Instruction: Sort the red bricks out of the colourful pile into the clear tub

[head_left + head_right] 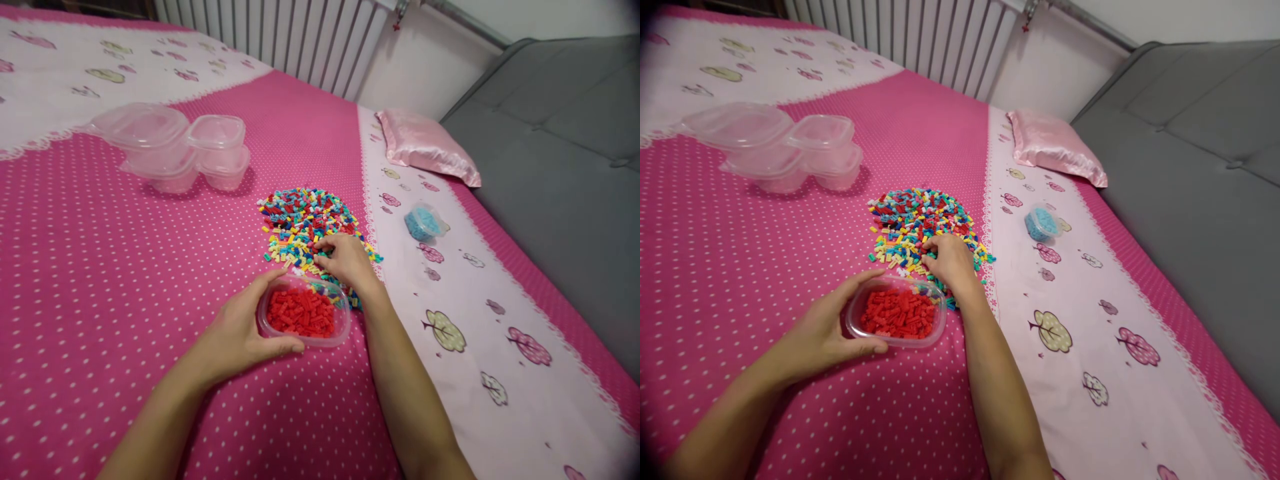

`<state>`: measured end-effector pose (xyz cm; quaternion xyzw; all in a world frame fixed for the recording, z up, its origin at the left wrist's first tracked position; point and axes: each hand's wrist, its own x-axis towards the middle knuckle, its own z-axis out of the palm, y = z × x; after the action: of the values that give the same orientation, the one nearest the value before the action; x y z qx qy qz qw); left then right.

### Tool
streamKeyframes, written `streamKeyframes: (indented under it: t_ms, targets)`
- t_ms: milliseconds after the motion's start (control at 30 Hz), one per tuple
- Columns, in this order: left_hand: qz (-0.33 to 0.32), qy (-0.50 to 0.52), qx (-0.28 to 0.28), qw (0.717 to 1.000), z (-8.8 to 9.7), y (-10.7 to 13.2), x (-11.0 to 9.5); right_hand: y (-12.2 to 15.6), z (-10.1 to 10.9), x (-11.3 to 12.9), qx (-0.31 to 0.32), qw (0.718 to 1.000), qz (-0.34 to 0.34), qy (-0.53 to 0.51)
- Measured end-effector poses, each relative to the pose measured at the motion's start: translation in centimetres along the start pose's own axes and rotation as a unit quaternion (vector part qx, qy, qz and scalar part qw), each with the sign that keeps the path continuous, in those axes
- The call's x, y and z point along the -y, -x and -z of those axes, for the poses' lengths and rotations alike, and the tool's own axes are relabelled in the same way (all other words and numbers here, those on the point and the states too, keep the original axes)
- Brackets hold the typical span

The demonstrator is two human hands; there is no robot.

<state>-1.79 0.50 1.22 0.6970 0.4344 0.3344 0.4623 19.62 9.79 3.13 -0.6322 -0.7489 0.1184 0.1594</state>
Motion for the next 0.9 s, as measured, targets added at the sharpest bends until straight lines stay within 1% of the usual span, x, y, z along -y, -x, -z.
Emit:
streamKeyframes:
  t_ms: [300,567,733,800,867,900]
  targets:
    - [-0.008,0.010,0.003,1.000,0.0,0.0,0.1,-0.2,-0.2,0.3,-0.002,1.000,0.003,0.019]
    - [-0.004,0.007,0.002,1.000,0.0,-0.1,0.0,0.0,-0.1,0.0,-0.015,1.000,0.008,-0.016]
    - [0.002,0.009,0.001,1.000,0.0,-0.1,0.0,0.1,0.8,-0.8,-0.026,0.996,-0.008,-0.090]
    - [0.003,0.005,0.001,1.000,0.0,0.0,0.0,0.1,1.1,-1.1,-0.031,0.990,-0.014,-0.140]
    - [0.001,0.004,0.002,1.000,0.0,0.0,0.0,0.0,1.3,-1.2,-0.025,0.972,-0.026,-0.234]
    - [0.001,0.005,0.002,1.000,0.0,0.0,0.0,0.0,1.4,-1.2,-0.017,0.955,-0.038,-0.295]
